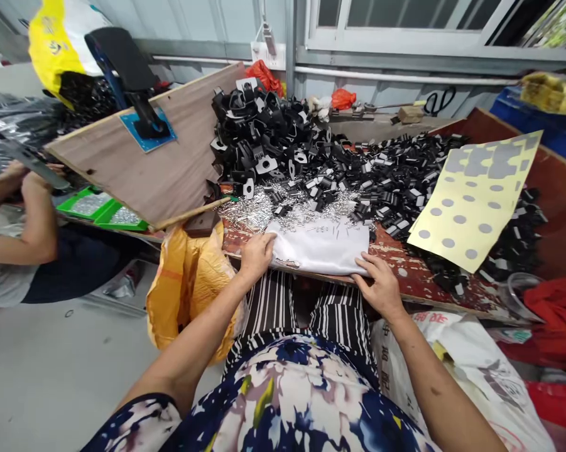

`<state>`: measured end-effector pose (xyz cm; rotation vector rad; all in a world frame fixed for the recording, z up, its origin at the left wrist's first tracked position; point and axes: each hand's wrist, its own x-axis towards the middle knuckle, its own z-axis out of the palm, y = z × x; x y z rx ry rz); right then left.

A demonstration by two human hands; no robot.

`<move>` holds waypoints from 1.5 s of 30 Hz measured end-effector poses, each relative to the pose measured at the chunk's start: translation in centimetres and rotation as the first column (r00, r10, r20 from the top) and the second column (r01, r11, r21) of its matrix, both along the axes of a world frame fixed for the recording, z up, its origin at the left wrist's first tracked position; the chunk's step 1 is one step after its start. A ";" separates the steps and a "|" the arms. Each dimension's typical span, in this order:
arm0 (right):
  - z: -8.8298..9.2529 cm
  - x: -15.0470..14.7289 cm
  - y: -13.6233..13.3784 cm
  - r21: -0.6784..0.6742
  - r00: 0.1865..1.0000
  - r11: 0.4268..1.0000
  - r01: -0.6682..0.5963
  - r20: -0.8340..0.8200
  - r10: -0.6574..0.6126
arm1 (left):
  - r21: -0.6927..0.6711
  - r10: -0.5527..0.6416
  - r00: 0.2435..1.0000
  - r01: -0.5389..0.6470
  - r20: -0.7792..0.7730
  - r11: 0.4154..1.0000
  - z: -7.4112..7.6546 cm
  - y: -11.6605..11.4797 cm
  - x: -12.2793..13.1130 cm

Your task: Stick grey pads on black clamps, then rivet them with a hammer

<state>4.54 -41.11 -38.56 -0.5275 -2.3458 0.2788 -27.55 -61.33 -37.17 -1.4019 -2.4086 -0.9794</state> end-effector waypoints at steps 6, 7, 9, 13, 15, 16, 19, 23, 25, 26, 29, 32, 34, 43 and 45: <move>-0.3 -0.2 -0.2 0.028 1.000 1.000 0.011 0.010 -0.011 | -0.005 -0.181 0.966 0.183 -0.183 0.983 2.0 -3.5 3.1; -0.3 -0.2 -0.3 0.025 1.000 1.000 0.016 0.007 -0.017 | -0.035 -0.236 0.944 0.234 -0.229 0.972 2.1 -4.1 3.7; -0.3 -0.3 -0.4 0.017 1.000 1.000 0.027 0.000 -0.027 | -0.078 -0.275 0.914 0.264 -0.297 0.961 1.9 -4.8 4.7; -0.2 -0.3 -0.4 0.004 0.999 0.999 0.032 -0.009 -0.032 | -0.058 -0.204 0.937 0.195 -0.284 0.979 1.3 -5.0 5.4; -0.2 -0.3 -0.5 0.001 0.999 1.000 0.030 -0.012 -0.030 | -0.041 -0.189 0.948 0.185 -0.257 0.982 1.2 -4.9 5.3; -0.2 -0.3 -0.5 0.001 1.000 1.000 0.027 -0.015 -0.027 | -0.038 -0.183 0.950 0.179 -0.254 0.983 1.1 -5.0 5.2; -0.2 -0.3 -0.5 0.008 0.999 1.000 0.027 -0.021 -0.027 | -0.071 -0.166 0.945 0.151 -0.283 0.986 1.1 -5.0 5.0; -0.1 -0.2 -0.5 0.018 0.999 0.999 0.034 -0.020 -0.034 | -0.150 -0.116 0.944 0.073 -0.308 0.986 1.1 -4.3 4.9; 0.0 -0.2 -0.5 0.018 0.999 0.999 0.031 -0.022 -0.030 | -0.185 -0.095 0.946 0.039 -0.309 0.982 1.3 -3.8 4.8; 0.0 -0.2 -0.5 0.019 0.999 0.999 0.028 -0.023 -0.028 | -0.200 -0.089 0.948 0.027 -0.304 0.979 1.3 -3.6 4.7; 0.1 -0.2 -0.5 0.018 1.000 1.000 0.019 -0.025 -0.019 | -0.234 -0.103 0.956 0.037 -0.276 0.971 1.3 -3.6 4.6; 0.0 -0.2 -0.5 0.010 1.000 1.000 0.012 -0.019 -0.011 | -0.249 -0.129 0.960 0.066 -0.247 0.966 1.3 -4.3 4.9; -0.1 -0.2 -0.5 0.004 1.000 1.000 0.013 -0.016 -0.013 | -0.247 -0.128 0.964 0.069 -0.233 0.967 1.4 -4.7 5.4; 1.0 0.5 -1.2 -0.056 0.997 0.998 -0.002 0.076 0.006 | -0.090 -0.152 0.967 0.136 -0.204 0.987 0.4 -5.5 5.7; 1.3 0.7 -1.2 -0.057 0.992 0.998 -0.003 0.125 0.010 | -0.058 -0.165 0.963 0.156 -0.213 0.986 0.0 -5.4 5.3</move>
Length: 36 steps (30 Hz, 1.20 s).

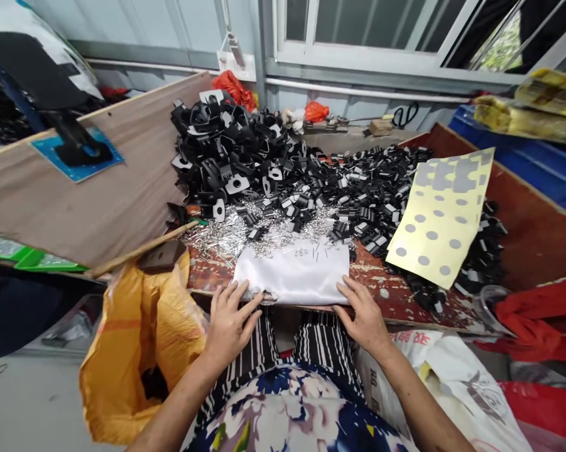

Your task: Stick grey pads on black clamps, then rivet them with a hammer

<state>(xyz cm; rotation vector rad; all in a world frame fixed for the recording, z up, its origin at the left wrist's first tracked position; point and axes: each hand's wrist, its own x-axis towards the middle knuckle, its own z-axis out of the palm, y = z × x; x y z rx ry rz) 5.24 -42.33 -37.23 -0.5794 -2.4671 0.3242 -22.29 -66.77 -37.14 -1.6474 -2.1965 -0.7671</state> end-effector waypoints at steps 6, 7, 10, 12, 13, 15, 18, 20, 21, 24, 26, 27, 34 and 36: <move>0.1 0.3 0.6 0.047 0.999 0.999 0.004 0.042 -0.006 | -0.085 -0.026 1.000 0.025 -0.014 0.996 1.4 1.2 0.2; 0.1 0.2 0.7 0.043 0.999 0.999 0.003 0.040 -0.005 | -0.108 -0.033 0.999 0.032 -0.007 0.994 1.7 1.5 0.3; 0.0 0.2 0.5 0.016 0.999 1.000 0.002 0.035 -0.003 | -0.122 -0.056 0.998 0.057 0.012 0.991 2.2 1.6 0.1; 0.0 0.2 0.1 0.002 0.999 1.000 0.011 0.031 -0.011 | -0.110 -0.075 0.997 0.077 0.022 0.991 2.2 1.2 -0.2; 0.0 0.2 -0.1 -0.003 0.999 1.000 0.019 0.030 -0.019 | -0.108 -0.088 0.996 0.090 0.026 0.990 2.2 0.9 -0.3; -0.2 0.2 -0.4 -0.001 0.999 0.999 0.036 0.026 -0.036 | -0.117 -0.106 0.994 0.109 0.034 0.987 2.3 0.6 -0.6; -0.5 0.1 -0.5 0.003 0.998 0.998 0.059 0.013 -0.059 | -0.160 -0.118 0.993 0.121 0.030 0.980 2.1 0.7 -0.7; -0.7 0.1 -0.5 0.000 0.998 0.998 0.066 -0.009 -0.066 | -0.159 -0.125 0.992 0.124 0.005 0.979 1.5 0.9 -1.0; -0.7 0.1 -0.5 0.003 0.998 0.998 0.066 -0.025 -0.066 | -0.143 -0.134 0.991 0.131 -0.009 0.981 1.0 0.9 -1.2; -0.1 0.1 -1.1 0.048 0.994 0.996 0.079 -0.084 -0.074 | -0.062 -0.193 0.981 0.192 -0.011 0.979 -0.3 0.5 -2.8; 1.5 -0.2 -1.7 0.062 0.988 0.992 0.110 -0.114 -0.102 | -0.015 -0.259 0.966 0.259 0.001 0.966 -0.6 0.2 -4.3; 2.7 -0.5 -2.0 0.060 0.984 0.990 0.130 -0.127 -0.121 | -0.004 -0.295 0.955 0.295 0.004 0.955 -0.3 0.2 -5.1; 14.1 -7.4 -0.3 0.058 0.972 0.993 0.101 -0.217 -0.087 | -0.070 -0.401 0.876 0.433 0.267 0.899 4.5 2.4 -8.5; 16.4 -10.1 1.0 0.047 0.976 0.997 0.067 -0.210 -0.056 | -0.007 -0.341 0.848 0.376 0.406 0.927 5.6 2.7 -8.9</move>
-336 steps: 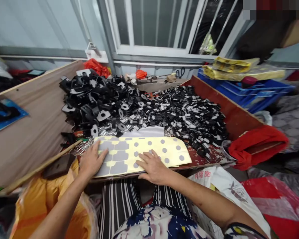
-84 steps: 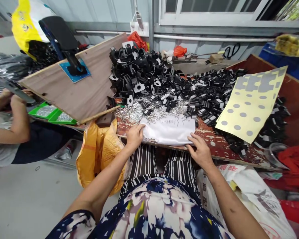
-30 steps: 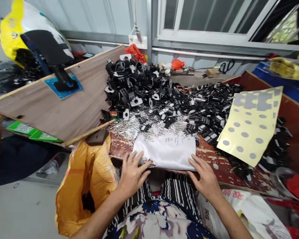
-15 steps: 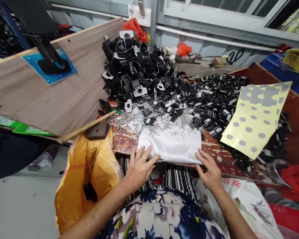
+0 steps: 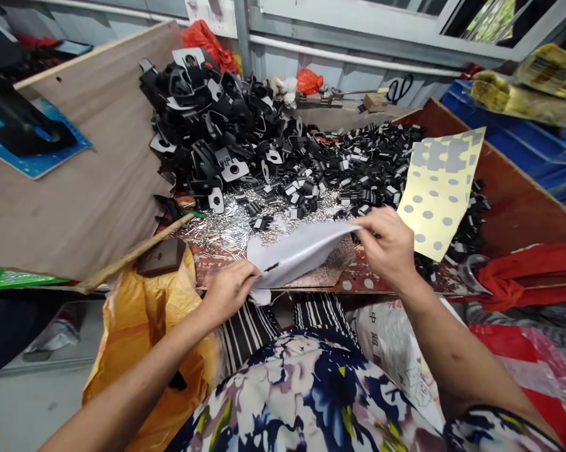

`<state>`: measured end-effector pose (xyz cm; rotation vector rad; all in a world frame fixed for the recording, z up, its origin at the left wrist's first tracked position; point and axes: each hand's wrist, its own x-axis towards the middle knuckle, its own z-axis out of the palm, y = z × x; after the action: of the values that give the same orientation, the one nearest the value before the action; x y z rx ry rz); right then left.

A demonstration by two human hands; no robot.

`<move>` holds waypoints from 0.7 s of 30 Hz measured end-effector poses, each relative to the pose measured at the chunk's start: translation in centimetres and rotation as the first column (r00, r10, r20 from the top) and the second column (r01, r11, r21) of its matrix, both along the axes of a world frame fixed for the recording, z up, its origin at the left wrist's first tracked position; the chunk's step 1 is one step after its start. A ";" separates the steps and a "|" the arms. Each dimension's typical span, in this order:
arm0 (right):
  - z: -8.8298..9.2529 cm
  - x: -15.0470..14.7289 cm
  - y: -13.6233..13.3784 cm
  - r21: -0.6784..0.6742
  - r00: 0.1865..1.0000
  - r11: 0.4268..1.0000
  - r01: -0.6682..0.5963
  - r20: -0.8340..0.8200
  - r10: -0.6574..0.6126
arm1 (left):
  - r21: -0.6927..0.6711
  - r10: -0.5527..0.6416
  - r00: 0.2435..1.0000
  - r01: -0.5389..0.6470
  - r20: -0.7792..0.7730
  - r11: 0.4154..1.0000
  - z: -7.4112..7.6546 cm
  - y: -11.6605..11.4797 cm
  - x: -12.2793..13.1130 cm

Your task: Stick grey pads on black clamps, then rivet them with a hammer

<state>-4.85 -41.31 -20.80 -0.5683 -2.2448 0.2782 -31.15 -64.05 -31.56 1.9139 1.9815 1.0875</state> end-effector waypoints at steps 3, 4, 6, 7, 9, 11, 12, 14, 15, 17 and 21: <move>2.0 -3.8 2.2 0.009 0.996 0.999 -0.053 -0.073 0.053 | 0.015 0.236 0.929 -0.250 0.286 0.968 1.8 0.1 -0.5; 2.3 -5.0 3.2 0.009 0.992 0.997 -0.071 -0.102 0.071 | 0.032 0.305 0.881 -0.338 0.362 0.940 2.5 0.3 -0.7; 2.7 -7.3 5.8 -0.004 0.984 0.995 -0.099 -0.150 0.097 | 0.083 0.364 0.820 -0.441 0.441 0.893 4.1 1.4 -1.1; 2.9 -8.4 7.5 -0.018 0.981 0.994 -0.105 -0.166 0.101 | 0.111 0.367 0.815 -0.458 0.448 0.882 4.9 2.4 -1.4; 3.0 -10.4 11.5 -0.056 0.976 0.992 -0.109 -0.195 0.097 | 0.150 0.357 0.826 -0.457 0.436 0.877 6.7 5.3 -2.2; 3.1 -12.3 15.9 -0.123 0.965 0.985 -0.119 -0.249 0.086 | 0.186 0.363 0.831 -0.471 0.422 0.862 8.4 9.5 -3.4; 3.2 -13.1 18.0 -0.174 0.955 0.977 -0.125 -0.287 0.072 | 0.198 0.359 0.831 -0.472 0.425 0.859 9.3 11.8 -4.2; 3.4 -14.6 21.8 -0.291 0.929 0.946 -0.141 -0.368 0.025 | 0.222 0.321 0.799 -0.482 0.509 0.847 11.3 16.8 -5.8; 3.5 -15.0 23.4 -0.341 0.916 0.928 -0.151 -0.401 0.001 | 0.211 0.310 0.771 -0.492 0.556 0.845 12.4 19.3 -6.6; 3.9 -15.4 25.8 -0.392 0.891 0.904 -0.173 -0.453 -0.026 | 0.195 0.293 0.723 -0.508 0.626 0.839 14.7 23.7 -7.7; 5.2 -14.5 28.1 -0.357 0.814 0.905 -0.232 -0.581 -0.021 | 0.232 0.252 0.720 -0.500 0.647 0.834 18.7 29.3 -8.1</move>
<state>-19.34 -13.23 -15.58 -0.4858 -1.6220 0.8833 -39.29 -34.74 -12.88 1.0399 1.8980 2.0378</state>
